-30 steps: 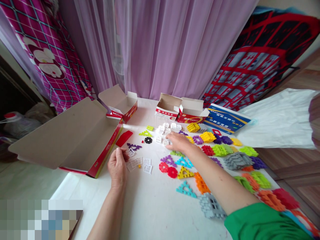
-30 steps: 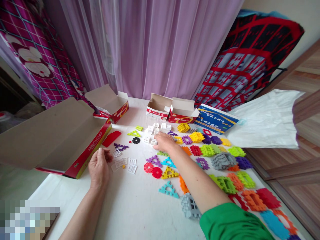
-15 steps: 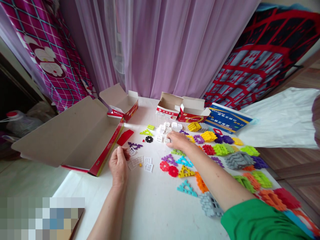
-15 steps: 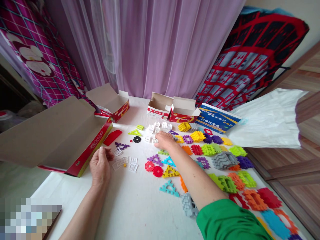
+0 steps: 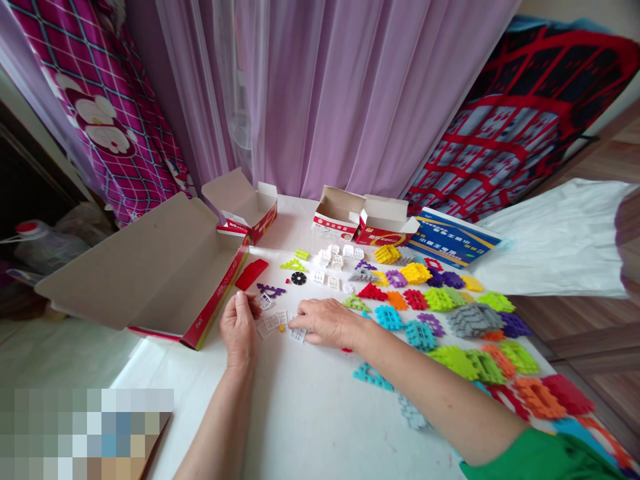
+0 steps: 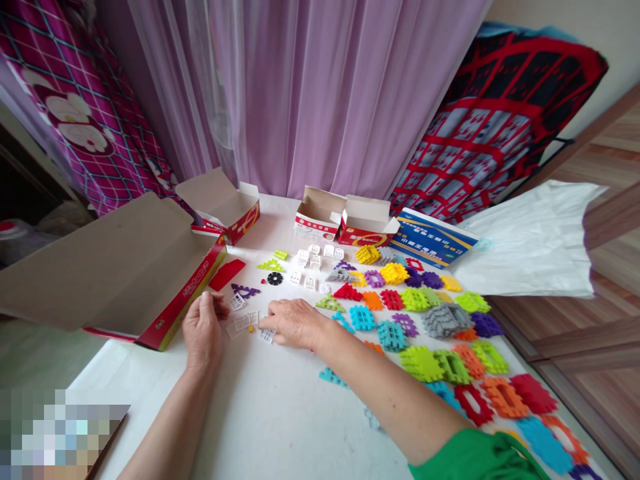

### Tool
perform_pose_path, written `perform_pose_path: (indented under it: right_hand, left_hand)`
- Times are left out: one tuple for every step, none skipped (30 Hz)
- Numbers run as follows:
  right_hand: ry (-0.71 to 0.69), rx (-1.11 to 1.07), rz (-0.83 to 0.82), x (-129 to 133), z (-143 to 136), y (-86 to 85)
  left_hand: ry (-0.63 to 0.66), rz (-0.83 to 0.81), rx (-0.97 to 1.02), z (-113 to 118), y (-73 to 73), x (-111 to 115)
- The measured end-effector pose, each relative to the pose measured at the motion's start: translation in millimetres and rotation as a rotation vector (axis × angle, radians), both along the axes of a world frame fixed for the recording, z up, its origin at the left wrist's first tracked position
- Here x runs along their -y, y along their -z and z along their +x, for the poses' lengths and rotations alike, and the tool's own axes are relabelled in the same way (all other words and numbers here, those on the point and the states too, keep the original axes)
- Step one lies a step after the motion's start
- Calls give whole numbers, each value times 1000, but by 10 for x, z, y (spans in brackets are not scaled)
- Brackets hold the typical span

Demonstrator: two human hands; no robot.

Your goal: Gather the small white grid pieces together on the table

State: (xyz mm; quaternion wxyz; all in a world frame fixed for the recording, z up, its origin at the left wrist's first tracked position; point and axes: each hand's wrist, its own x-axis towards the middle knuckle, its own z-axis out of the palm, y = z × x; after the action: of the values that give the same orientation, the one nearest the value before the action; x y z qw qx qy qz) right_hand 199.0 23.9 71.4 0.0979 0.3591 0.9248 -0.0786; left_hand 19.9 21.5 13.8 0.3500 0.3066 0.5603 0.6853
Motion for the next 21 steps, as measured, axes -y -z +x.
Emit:
perform_pose_path:
  right_hand:
    - [9,9,8,8,-10,14]
    - [20,18,14,15,-15,29]
    - [31,27,21,24,-16,44]
    - [41,35,28,32,-12,57]
    - [51,40,32,37,-2,68]
    - [65,38,37,34,14,75]
    - [93,29,45,20,38,78]
    - [141,10,60,-10,68,76]
    - [210,-12,80,-58,104,70]
    - [298,-31,106,-121,144,60]
    - [396,-41,135,-198,185,48]
    - [490,-39,162,-284,224,35]
    - [566,-23,180,-372,259,24]
    - [617,-1,187,-457,288,15]
    - [645,20,186,-534,309,9]
    - [657,37,181,-598,323,7]
    - [661,46,175,-650,331,9]
    - [664,52,171,-688,333,13]
    - [667,57,168,-716,331,20]
    - [667,61,168,-734,327,27]
    - [665,68,170,-747,321,34]
  left_hand:
    - [-1,0,-2,0,-6,2]
    - [-1,0,-4,0,-9,3]
    - [0,0,-6,0,-10,3]
    - [3,0,-7,-1,-7,3]
    - [6,1,-5,-2,-1,2]
    - [8,2,-2,-2,6,0]
    - [9,2,1,-3,13,-1]
    - [9,0,2,-3,19,-2]
    - [8,-1,4,-3,22,-3]
    - [9,-2,4,-2,20,-3]
    - [9,-4,2,-1,15,-2]
    - [9,-5,0,1,7,0]
    - [7,-6,0,2,-4,2]
    - [5,-6,-1,3,-14,4]
    - [2,-7,-1,4,-23,6]
    - [-1,-8,-1,4,-28,7]
    - [-3,-9,0,3,-29,8]
    - [-4,-10,1,2,-25,7]
    - [-4,-9,1,1,-17,6]
    - [-3,-9,1,-1,-5,4]
    - [-3,-7,0,-2,7,2]
